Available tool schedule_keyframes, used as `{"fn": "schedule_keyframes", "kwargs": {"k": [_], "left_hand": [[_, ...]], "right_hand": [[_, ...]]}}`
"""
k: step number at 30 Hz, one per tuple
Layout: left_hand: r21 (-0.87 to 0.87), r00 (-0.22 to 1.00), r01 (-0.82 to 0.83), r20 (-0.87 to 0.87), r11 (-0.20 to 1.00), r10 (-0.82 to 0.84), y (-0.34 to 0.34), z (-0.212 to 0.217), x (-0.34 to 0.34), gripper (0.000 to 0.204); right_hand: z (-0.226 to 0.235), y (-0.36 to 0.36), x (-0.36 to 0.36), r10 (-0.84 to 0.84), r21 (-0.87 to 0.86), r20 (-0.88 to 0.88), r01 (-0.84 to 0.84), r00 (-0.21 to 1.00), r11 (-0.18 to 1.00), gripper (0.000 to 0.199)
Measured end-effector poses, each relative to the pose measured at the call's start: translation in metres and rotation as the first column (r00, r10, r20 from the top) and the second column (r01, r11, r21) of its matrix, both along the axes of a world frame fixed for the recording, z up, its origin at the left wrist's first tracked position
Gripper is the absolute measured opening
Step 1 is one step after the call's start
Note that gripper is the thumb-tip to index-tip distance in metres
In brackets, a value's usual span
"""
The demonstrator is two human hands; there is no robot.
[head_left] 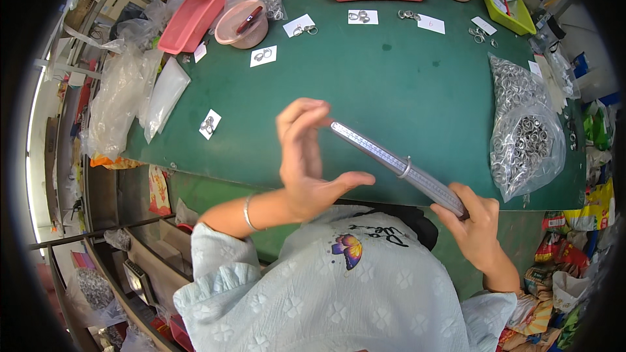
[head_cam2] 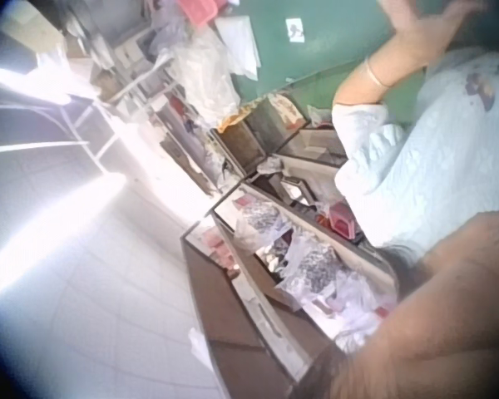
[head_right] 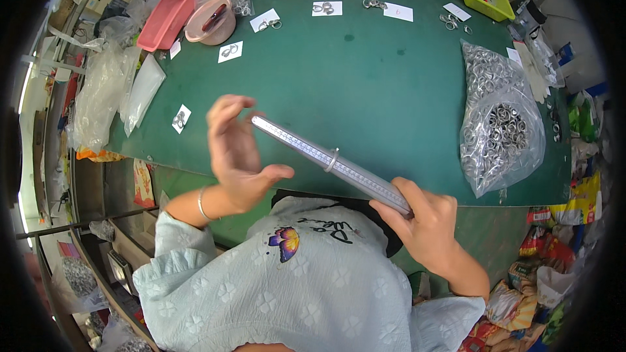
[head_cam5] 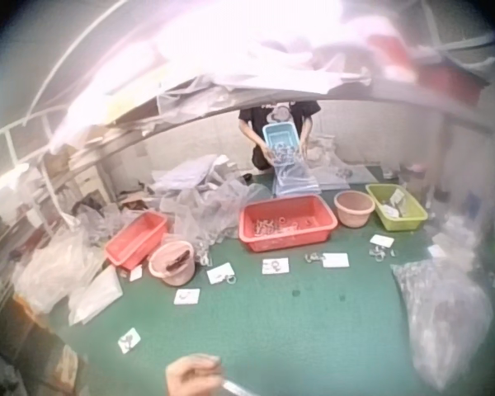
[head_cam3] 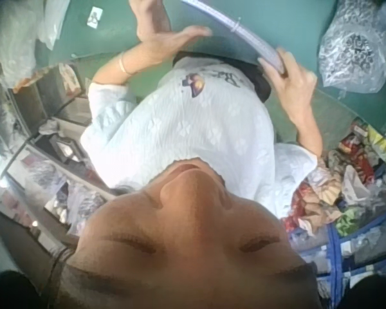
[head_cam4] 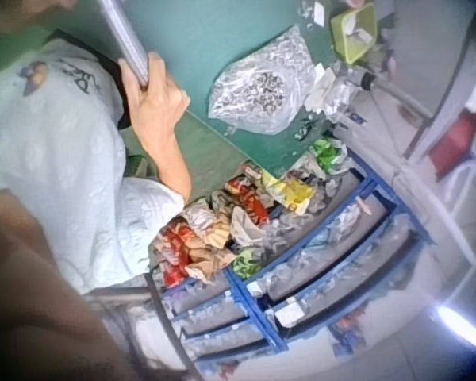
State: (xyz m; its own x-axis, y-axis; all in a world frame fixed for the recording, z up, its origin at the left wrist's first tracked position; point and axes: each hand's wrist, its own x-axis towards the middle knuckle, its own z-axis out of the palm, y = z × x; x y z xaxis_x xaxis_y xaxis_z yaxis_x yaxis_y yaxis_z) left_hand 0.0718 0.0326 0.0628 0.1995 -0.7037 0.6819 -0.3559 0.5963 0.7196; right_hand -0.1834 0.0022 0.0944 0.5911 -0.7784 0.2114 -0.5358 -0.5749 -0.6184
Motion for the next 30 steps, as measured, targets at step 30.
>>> {"fn": "schedule_keyframes", "kwargs": {"k": [30], "left_hand": [[0.286,0.771,0.58,-0.495,0.763,-0.401,0.013,-0.009,-0.022,0.033]], "right_hand": [[-0.025,0.013,0.017,0.039,-0.073,0.044,-0.036,0.998,0.997,0.031]]}}
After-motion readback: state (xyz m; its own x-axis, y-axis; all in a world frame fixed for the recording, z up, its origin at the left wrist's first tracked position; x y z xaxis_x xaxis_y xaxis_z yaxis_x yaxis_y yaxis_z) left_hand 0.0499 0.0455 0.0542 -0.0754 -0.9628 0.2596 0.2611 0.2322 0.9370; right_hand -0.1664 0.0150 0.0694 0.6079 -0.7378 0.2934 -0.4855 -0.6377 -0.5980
